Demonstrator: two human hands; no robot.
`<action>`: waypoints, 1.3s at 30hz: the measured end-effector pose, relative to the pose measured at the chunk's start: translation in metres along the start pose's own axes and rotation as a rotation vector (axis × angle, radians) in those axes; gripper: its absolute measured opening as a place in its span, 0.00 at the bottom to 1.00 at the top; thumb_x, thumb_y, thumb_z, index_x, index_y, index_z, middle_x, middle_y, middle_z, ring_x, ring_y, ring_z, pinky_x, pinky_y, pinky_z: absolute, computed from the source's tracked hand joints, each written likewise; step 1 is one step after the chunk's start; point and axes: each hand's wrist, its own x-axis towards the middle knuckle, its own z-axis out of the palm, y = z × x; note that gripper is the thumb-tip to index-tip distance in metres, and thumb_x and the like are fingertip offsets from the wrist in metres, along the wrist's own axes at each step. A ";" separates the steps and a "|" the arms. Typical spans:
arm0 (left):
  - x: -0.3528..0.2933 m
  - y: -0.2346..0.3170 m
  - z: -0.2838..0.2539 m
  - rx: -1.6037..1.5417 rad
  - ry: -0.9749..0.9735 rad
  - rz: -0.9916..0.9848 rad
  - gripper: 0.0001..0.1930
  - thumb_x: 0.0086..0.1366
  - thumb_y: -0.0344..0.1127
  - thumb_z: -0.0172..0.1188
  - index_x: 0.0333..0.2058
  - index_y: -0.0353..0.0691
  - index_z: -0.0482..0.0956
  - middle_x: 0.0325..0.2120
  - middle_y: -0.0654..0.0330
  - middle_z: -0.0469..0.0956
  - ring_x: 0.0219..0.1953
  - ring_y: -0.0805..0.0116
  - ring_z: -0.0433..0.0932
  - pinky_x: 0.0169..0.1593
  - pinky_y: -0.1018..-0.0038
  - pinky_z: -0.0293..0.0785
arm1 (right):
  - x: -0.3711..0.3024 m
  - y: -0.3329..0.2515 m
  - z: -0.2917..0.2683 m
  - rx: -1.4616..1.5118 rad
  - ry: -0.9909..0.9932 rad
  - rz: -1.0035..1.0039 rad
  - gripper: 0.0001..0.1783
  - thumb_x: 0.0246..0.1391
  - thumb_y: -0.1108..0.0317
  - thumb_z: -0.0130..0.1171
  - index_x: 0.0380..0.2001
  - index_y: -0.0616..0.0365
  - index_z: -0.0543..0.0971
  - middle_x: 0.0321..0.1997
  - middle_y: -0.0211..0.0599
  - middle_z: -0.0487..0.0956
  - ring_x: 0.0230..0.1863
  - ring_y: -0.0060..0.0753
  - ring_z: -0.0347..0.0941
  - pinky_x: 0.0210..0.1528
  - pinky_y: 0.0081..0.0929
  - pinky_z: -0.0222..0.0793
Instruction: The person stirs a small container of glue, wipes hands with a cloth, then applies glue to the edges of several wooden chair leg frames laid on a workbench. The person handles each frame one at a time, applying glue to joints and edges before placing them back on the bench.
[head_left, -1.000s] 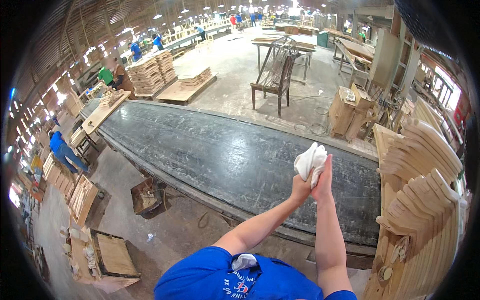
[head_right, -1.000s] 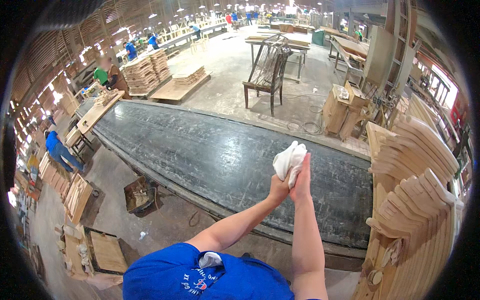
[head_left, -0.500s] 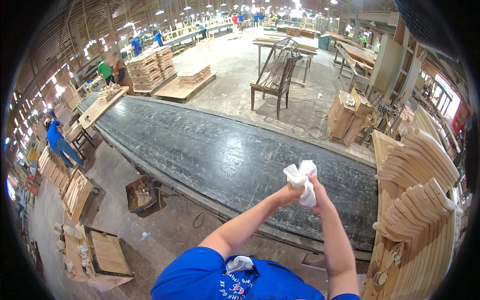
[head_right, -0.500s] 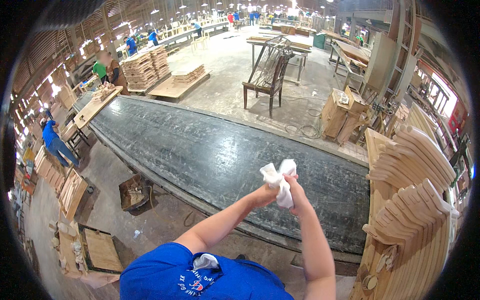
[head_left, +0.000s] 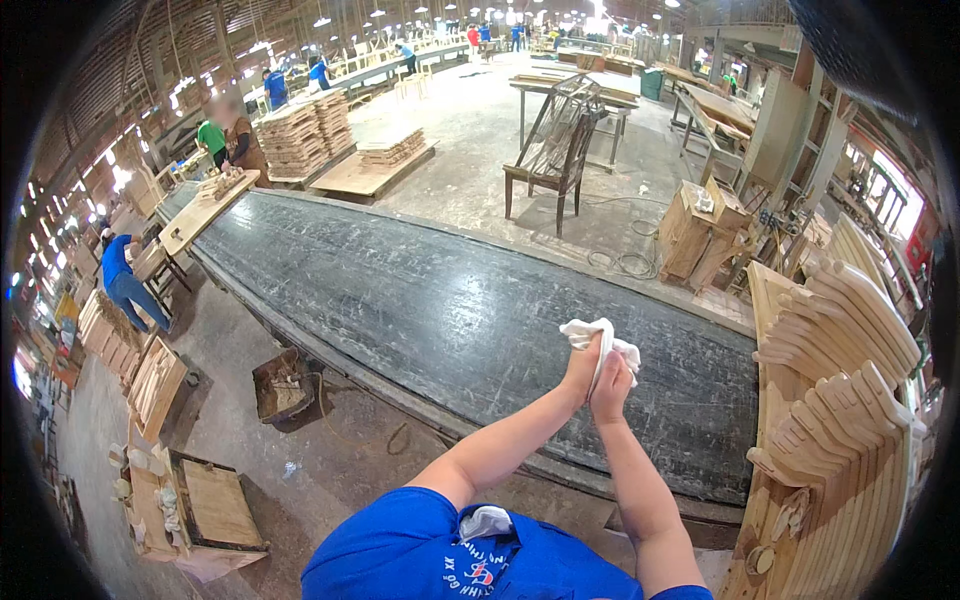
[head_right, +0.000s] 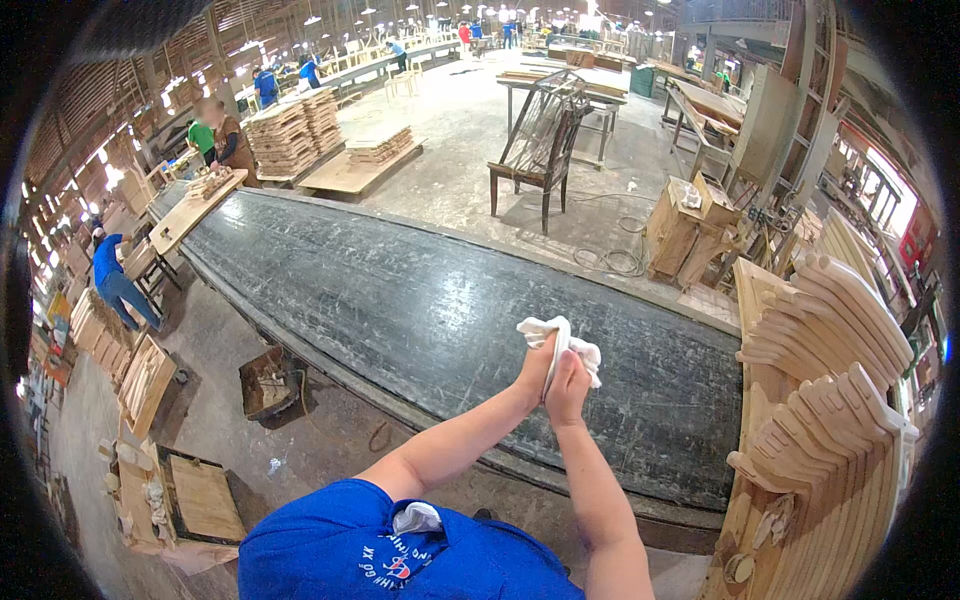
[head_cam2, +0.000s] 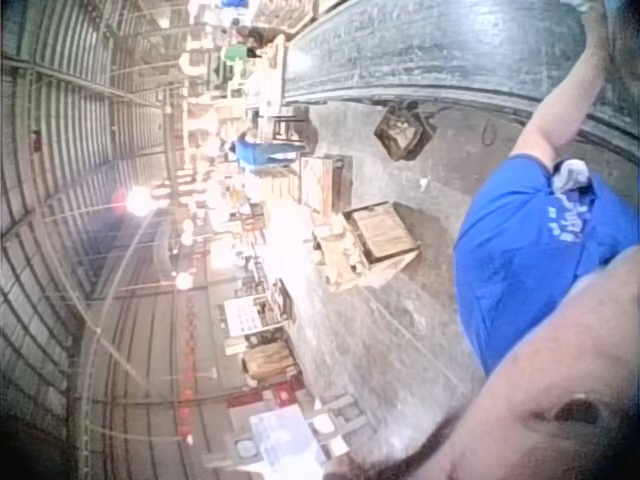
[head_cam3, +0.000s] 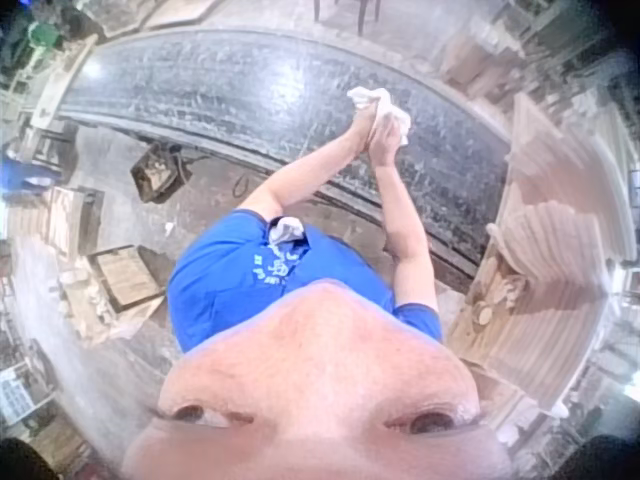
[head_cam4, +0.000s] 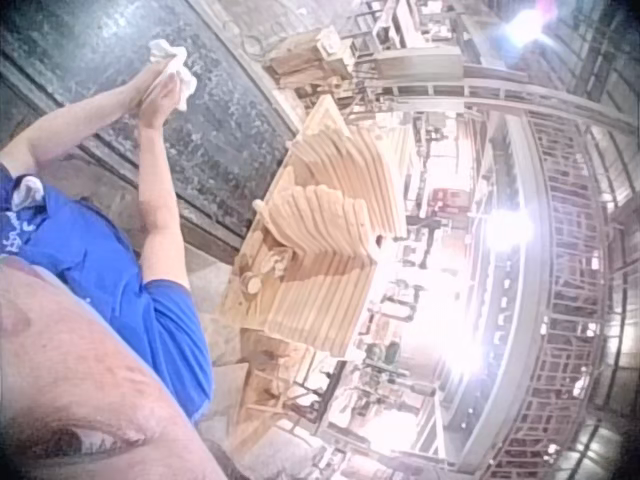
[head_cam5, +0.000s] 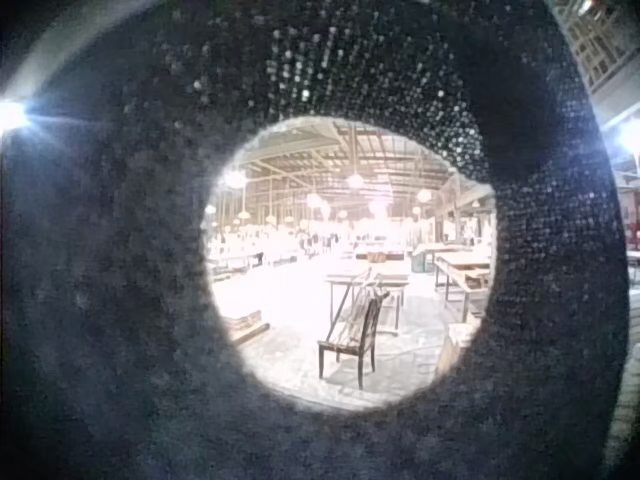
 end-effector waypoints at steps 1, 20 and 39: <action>0.004 0.001 -0.006 -0.077 0.037 -0.018 0.15 0.64 0.48 0.49 0.34 0.42 0.73 0.28 0.61 0.76 0.28 0.69 0.76 0.29 0.72 0.74 | -0.001 -0.001 0.003 -0.107 -0.043 -0.119 0.22 0.62 0.54 0.38 0.29 0.63 0.71 0.25 0.40 0.73 0.28 0.38 0.68 0.31 0.37 0.61; -0.024 -0.037 0.016 0.335 -0.257 0.319 0.16 0.68 0.46 0.42 0.38 0.41 0.73 0.31 0.63 0.75 0.33 0.73 0.72 0.36 0.74 0.69 | 0.023 -0.004 -0.034 0.533 0.108 0.635 0.12 0.53 0.58 0.57 0.26 0.56 0.75 0.24 0.29 0.76 0.25 0.22 0.71 0.27 0.22 0.68; -0.008 -0.019 0.066 0.574 -0.118 0.292 0.17 0.60 0.39 0.54 0.43 0.33 0.73 0.36 0.55 0.78 0.40 0.64 0.76 0.43 0.71 0.70 | 0.029 -0.014 -0.055 0.798 0.023 0.499 0.41 0.55 0.32 0.34 0.57 0.57 0.61 0.56 0.33 0.67 0.56 0.32 0.63 0.58 0.29 0.56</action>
